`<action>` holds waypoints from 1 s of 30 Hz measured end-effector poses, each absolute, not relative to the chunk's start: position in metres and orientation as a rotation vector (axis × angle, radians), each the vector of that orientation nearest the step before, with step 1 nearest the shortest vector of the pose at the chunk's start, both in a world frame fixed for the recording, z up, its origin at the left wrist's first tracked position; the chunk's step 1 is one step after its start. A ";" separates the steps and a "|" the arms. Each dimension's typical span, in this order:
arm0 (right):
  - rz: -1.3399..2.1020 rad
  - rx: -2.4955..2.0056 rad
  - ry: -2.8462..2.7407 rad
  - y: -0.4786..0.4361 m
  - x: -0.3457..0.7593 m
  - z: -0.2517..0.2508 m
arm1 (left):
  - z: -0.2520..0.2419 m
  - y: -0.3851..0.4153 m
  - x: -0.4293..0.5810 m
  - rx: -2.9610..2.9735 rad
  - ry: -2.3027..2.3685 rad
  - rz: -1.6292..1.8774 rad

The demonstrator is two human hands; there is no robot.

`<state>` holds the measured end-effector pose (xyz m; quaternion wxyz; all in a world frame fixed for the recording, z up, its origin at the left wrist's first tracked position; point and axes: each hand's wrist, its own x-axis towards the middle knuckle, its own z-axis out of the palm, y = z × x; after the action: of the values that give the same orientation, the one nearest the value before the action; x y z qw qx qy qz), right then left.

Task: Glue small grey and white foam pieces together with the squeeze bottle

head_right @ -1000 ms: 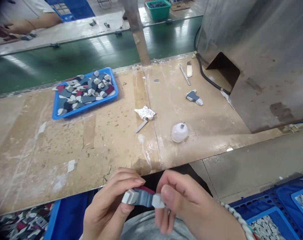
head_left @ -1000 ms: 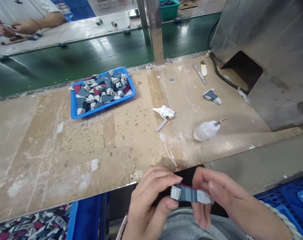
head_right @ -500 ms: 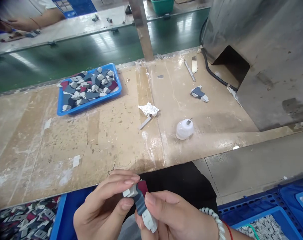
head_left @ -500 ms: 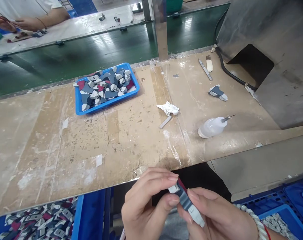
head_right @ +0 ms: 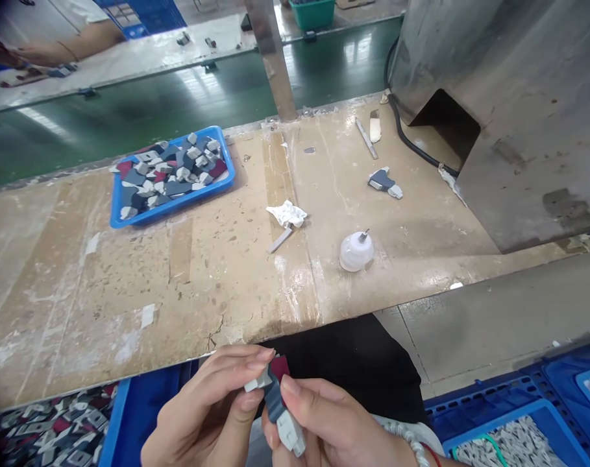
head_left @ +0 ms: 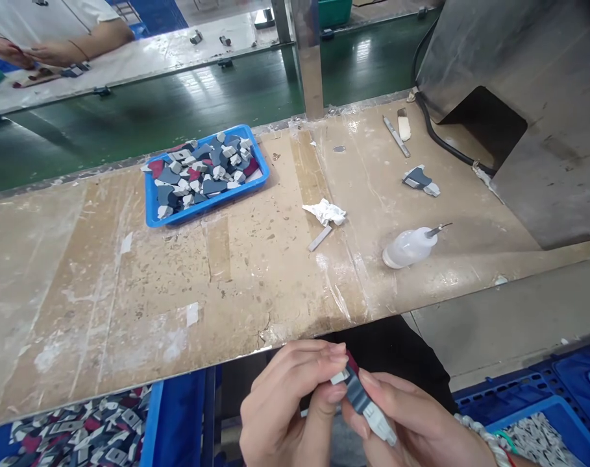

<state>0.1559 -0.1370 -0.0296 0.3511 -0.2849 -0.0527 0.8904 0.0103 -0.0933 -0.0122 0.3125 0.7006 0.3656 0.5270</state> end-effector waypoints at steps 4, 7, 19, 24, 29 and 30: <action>2.336 -0.782 -0.199 -0.131 0.154 -0.033 | -0.013 -0.086 0.008 1.855 0.937 1.317; 2.396 -0.896 -0.382 -0.125 0.160 -0.034 | -0.014 -0.078 0.000 1.887 0.912 1.263; 0.579 -1.612 -1.002 -0.076 0.270 -0.045 | -0.022 -0.036 -0.032 2.131 1.093 0.961; 0.668 -1.655 -1.460 -0.044 0.258 -0.042 | -0.027 -0.046 -0.018 2.238 1.300 1.064; 0.644 -1.673 -1.539 -0.033 0.244 -0.051 | -0.037 -0.050 -0.010 2.320 1.570 1.320; 0.644 -1.630 -1.531 -0.033 0.245 -0.054 | -0.039 -0.050 -0.010 2.336 1.596 1.381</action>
<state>0.2446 -0.0327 -0.0538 0.3959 -0.6432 -0.6041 0.2540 -0.0101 -0.0501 -0.0391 -0.0031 0.7420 0.5070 0.4387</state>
